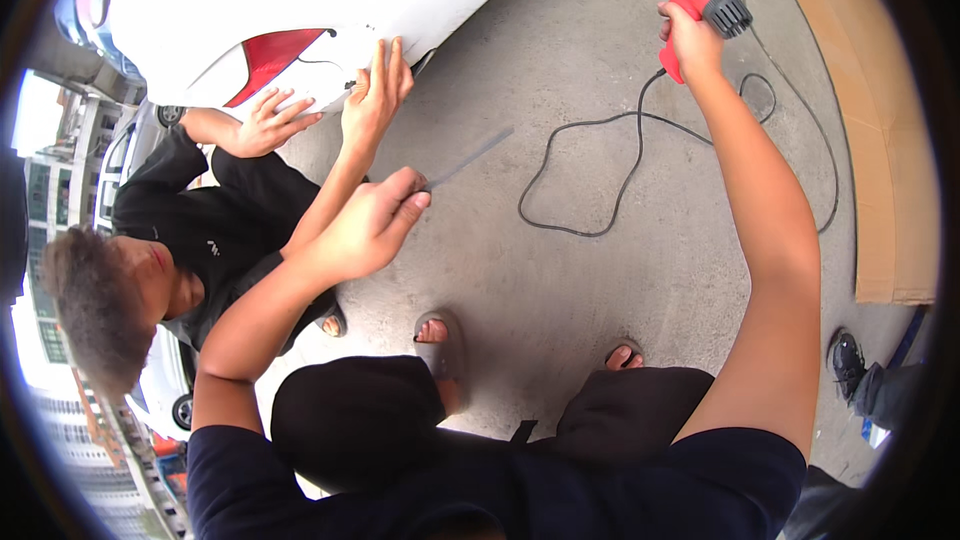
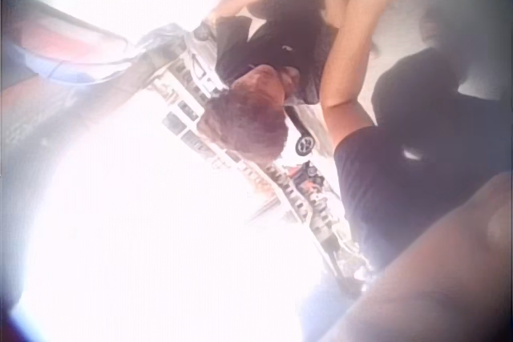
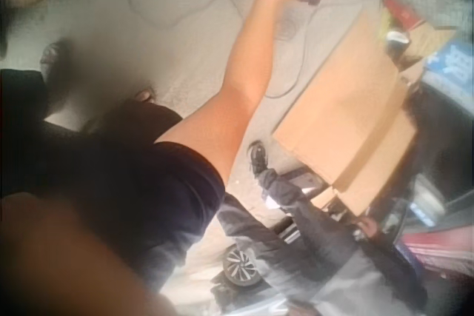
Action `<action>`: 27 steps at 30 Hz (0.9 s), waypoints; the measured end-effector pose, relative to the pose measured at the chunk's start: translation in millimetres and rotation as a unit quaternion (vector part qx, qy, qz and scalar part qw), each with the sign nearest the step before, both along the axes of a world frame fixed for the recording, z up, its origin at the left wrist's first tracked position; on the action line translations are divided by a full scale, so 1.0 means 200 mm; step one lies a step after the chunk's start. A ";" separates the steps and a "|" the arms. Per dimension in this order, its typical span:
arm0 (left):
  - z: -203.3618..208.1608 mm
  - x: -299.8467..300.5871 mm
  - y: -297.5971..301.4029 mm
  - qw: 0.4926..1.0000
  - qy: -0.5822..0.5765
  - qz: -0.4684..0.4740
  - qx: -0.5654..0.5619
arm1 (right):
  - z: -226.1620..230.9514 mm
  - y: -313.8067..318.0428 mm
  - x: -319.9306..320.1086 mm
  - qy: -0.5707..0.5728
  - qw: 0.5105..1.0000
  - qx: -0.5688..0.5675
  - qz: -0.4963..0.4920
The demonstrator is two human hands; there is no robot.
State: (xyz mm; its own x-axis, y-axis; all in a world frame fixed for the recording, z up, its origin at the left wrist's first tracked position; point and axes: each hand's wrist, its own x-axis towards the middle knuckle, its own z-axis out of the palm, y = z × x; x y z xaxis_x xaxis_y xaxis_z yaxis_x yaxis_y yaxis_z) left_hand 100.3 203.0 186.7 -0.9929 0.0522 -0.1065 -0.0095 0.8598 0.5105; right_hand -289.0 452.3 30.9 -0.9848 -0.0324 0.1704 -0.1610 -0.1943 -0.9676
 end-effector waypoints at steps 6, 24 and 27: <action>-0.80 0.29 -0.26 0.992 -0.029 0.124 -0.004 | 0.06 -0.03 0.10 -0.029 0.996 -0.078 0.032; -1.03 -0.34 -0.78 0.952 0.196 0.133 0.195 | 0.31 -0.03 0.38 -0.030 0.998 0.025 0.048; -0.68 -0.61 -0.74 0.654 0.325 -0.046 -0.682 | 0.34 -0.05 0.42 -0.041 0.997 0.033 0.049</action>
